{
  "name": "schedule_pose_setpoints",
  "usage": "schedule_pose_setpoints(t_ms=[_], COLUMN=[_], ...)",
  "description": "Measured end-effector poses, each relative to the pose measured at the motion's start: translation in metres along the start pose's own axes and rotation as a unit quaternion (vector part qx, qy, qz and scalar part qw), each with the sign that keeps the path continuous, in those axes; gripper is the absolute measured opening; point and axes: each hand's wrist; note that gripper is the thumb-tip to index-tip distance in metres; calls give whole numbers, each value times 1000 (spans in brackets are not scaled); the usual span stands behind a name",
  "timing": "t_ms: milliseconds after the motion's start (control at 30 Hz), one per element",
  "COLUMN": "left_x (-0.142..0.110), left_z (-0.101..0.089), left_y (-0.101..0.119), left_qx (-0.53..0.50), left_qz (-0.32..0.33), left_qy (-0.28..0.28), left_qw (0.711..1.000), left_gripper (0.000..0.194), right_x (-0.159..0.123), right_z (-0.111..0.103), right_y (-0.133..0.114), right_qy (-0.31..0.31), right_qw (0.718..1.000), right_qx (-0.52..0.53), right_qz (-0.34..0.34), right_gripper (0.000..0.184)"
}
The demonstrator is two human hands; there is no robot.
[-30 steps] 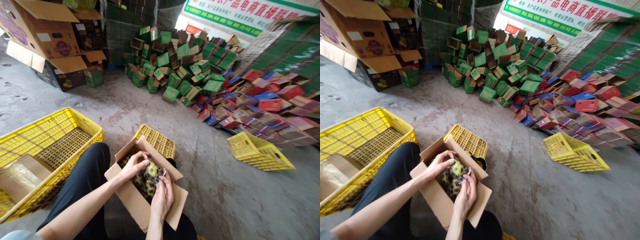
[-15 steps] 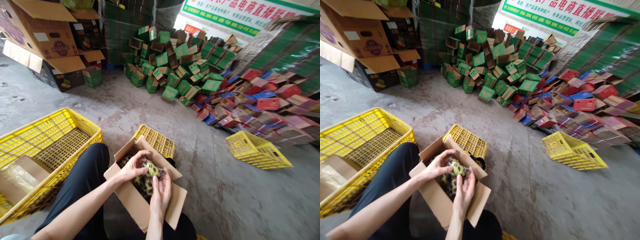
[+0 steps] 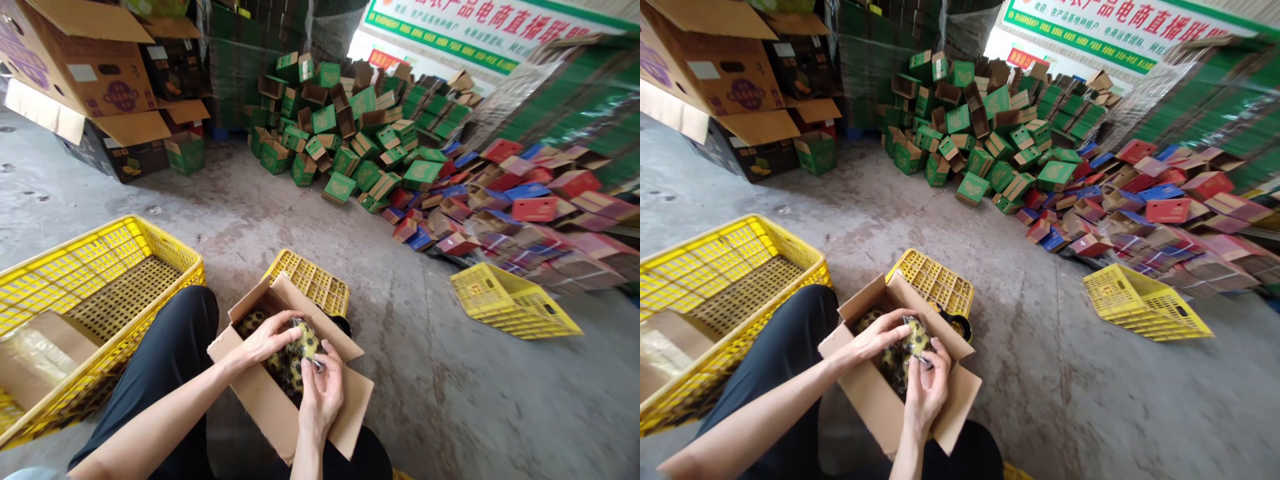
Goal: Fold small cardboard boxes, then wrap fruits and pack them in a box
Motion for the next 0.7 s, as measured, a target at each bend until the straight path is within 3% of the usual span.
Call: schedule_pose_setpoints(t_ms=[133,300,500,700], left_x=[1,0,-1,-3], left_z=[-1,0,1,-3], left_y=[-8,-4,0,-9], left_qx=[-10,-57,-83,-22], left_qz=[-32,-22,14,62], left_qy=[-42,-15,5,-22], left_qw=[999,998,996,998], left_gripper=[54,46,46,56], right_x=[-3,-2,0,3], right_z=[0,3,9,7], right_y=[-8,-8,-11,-4], right_qy=[1,0,13,3], right_qw=[1000,1000,995,995], right_qx=[-21,-3,91,59], right_qz=[-6,5,36,82], right_gripper=[17,15,57,70])
Point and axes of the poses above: each hand's wrist, its own x-axis towards the middle knuckle, its own z-axis out of the palm, y = z × x
